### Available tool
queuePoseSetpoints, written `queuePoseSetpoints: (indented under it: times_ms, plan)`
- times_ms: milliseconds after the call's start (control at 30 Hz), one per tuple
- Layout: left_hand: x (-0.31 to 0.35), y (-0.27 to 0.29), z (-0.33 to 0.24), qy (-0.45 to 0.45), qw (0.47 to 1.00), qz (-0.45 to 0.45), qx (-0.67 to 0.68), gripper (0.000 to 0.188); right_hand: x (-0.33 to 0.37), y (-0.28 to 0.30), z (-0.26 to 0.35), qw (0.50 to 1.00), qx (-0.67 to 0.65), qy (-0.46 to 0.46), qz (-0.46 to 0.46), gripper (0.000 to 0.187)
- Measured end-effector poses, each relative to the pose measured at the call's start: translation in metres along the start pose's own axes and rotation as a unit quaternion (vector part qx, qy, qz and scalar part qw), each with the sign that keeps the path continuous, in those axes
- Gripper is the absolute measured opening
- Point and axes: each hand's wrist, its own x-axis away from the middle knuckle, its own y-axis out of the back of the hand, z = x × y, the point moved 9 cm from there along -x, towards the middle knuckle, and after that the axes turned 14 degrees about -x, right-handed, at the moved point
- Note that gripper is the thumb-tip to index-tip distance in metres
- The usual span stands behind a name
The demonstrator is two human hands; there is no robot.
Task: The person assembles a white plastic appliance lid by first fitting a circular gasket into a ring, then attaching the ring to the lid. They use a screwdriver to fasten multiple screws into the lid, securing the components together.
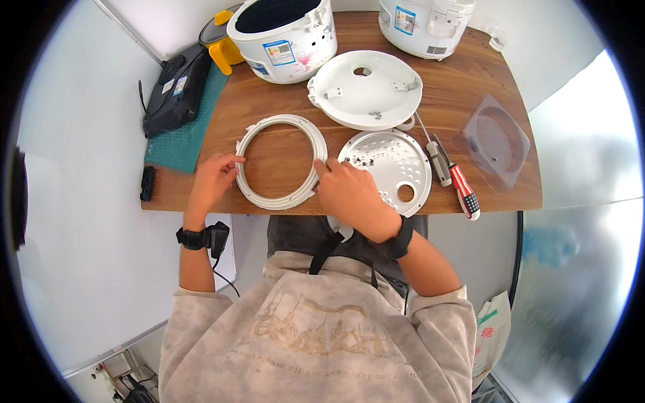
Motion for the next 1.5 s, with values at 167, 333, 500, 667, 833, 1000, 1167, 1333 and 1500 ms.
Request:
queuePoseSetpoints:
  times_ms: [167,333,500,667,833,1000,1167,1333,1500]
  plan:
    - [0.018,0.003,-0.018,-0.062,0.991,0.016,-0.120,0.020,-0.025,-0.003,0.005,0.994,0.094,0.038,-0.029,0.024]
    - [0.027,0.006,-0.039,-0.143,0.980,-0.009,-0.141,0.016,-0.032,-0.029,0.051,0.994,-0.039,0.102,0.013,0.009]
    - [0.036,0.013,-0.055,-0.184,0.971,-0.041,-0.151,0.014,-0.029,-0.082,0.061,0.984,-0.084,0.110,0.111,0.009]
    - [0.039,-0.002,-0.047,-0.186,0.975,0.024,-0.117,0.018,-0.034,-0.103,0.062,0.981,-0.050,0.090,0.165,0.011]
    - [0.045,-0.002,-0.043,-0.160,0.980,0.059,-0.105,0.016,-0.039,-0.096,0.059,0.983,-0.041,0.094,0.150,0.008]
    - [0.048,-0.012,-0.035,-0.155,0.983,0.086,-0.046,0.012,-0.053,-0.081,0.037,0.978,-0.101,0.065,0.170,0.008]
    - [0.042,-0.015,-0.037,-0.151,0.986,0.075,-0.004,0.008,-0.065,-0.074,0.019,0.963,-0.098,-0.015,0.252,0.013]
    - [0.038,-0.019,-0.040,-0.144,0.988,0.061,-0.018,0.005,-0.067,-0.078,0.019,0.961,-0.084,-0.020,0.262,0.016]
    - [0.042,-0.019,-0.041,-0.163,0.986,0.027,-0.039,0.003,-0.064,-0.082,0.030,0.970,-0.077,0.011,0.229,0.016]
